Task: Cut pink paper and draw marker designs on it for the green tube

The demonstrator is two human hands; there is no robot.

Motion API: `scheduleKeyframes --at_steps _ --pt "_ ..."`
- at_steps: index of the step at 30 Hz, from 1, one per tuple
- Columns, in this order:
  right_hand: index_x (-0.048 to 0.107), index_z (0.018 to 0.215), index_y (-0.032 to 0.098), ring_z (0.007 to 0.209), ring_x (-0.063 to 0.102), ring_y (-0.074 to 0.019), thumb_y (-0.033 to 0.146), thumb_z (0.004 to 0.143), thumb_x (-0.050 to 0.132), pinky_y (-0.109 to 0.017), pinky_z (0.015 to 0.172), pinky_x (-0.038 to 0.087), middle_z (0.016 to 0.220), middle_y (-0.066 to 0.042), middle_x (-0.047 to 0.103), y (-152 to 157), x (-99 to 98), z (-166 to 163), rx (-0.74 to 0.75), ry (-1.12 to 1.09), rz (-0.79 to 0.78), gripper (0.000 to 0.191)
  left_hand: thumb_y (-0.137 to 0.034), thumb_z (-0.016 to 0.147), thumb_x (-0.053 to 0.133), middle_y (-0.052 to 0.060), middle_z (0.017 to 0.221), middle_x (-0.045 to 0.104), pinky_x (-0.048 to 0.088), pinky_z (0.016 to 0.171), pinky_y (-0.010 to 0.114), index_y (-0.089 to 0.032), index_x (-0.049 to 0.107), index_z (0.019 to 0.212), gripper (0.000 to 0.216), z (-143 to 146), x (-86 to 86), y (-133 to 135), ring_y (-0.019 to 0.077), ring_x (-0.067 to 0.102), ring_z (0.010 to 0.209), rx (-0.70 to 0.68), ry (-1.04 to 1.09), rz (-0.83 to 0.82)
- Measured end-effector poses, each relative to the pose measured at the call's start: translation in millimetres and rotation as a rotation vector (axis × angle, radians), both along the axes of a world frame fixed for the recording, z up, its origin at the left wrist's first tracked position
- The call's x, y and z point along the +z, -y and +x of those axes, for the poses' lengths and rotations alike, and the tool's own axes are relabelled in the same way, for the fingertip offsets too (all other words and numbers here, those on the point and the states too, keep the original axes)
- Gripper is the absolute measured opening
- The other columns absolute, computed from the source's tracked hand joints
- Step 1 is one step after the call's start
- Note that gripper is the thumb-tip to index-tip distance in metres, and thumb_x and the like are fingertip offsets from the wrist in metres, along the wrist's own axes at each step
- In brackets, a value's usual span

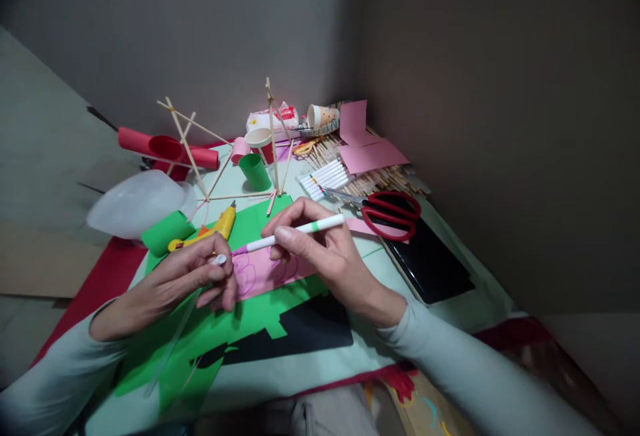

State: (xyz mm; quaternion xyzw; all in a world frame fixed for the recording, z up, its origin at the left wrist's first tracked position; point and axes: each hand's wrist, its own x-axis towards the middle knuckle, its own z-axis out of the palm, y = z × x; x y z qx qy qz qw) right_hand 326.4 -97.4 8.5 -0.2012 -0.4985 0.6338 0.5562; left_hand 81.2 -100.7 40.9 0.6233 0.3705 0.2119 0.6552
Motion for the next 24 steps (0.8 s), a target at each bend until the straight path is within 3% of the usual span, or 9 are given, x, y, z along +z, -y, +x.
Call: scheduleKeyframes --at_steps 5,10,13,18,24 --pt "0.069 0.093 0.018 0.073 0.064 -0.0088 0.029 0.097 0.070 -0.022 0.067 0.050 0.094 -0.001 0.068 0 0.7 -1 -0.004 -0.010 0.020 0.012 -0.037 0.101 0.059 0.001 0.075 0.065 0.044 0.057 0.022 -0.016 0.067 0.086 0.027 1 2.9 -1 0.0096 0.055 0.061 0.082 -0.127 0.228" --pt "0.068 0.091 0.018 0.071 0.063 -0.0097 0.029 0.098 0.070 -0.023 0.065 0.049 0.092 -0.001 0.068 1 0.4 -1 -0.012 -0.010 0.033 0.012 -0.025 0.096 0.063 -0.001 0.075 0.061 0.045 0.056 0.019 -0.017 0.074 0.080 0.021 3 4.8 -3 0.0082 0.057 0.061 0.126 -0.148 0.359" --pt "0.068 0.091 0.018 0.070 0.063 -0.0098 0.030 0.097 0.071 -0.023 0.064 0.049 0.091 -0.001 0.067 1 0.7 -1 -0.033 -0.002 0.014 0.013 -0.024 0.093 0.064 -0.001 0.071 0.062 0.046 0.055 0.017 -0.016 0.076 0.083 0.018 5 4.4 -3 0.0078 0.057 0.059 0.129 -0.166 0.338" --pt "0.068 0.091 0.018 0.071 0.062 -0.0102 0.029 0.097 0.070 -0.023 0.065 0.050 0.092 -0.002 0.067 2 0.9 0 -0.024 0.009 0.032 0.013 -0.027 0.092 0.064 -0.002 0.060 0.065 0.049 0.046 0.019 -0.013 0.071 0.091 0.015 9 2.8 1 0.0092 0.057 0.046 0.186 -0.109 0.161" --pt "0.067 0.092 0.018 0.072 0.062 -0.0102 0.030 0.098 0.070 -0.022 0.063 0.051 0.092 -0.002 0.067 4 1.0 -1 -0.012 0.037 0.036 0.014 -0.025 0.090 0.066 0.000 0.062 0.069 0.051 0.045 0.019 -0.014 0.069 0.089 0.011 12 3.9 2 0.0090 0.059 0.044 0.186 -0.077 0.125"
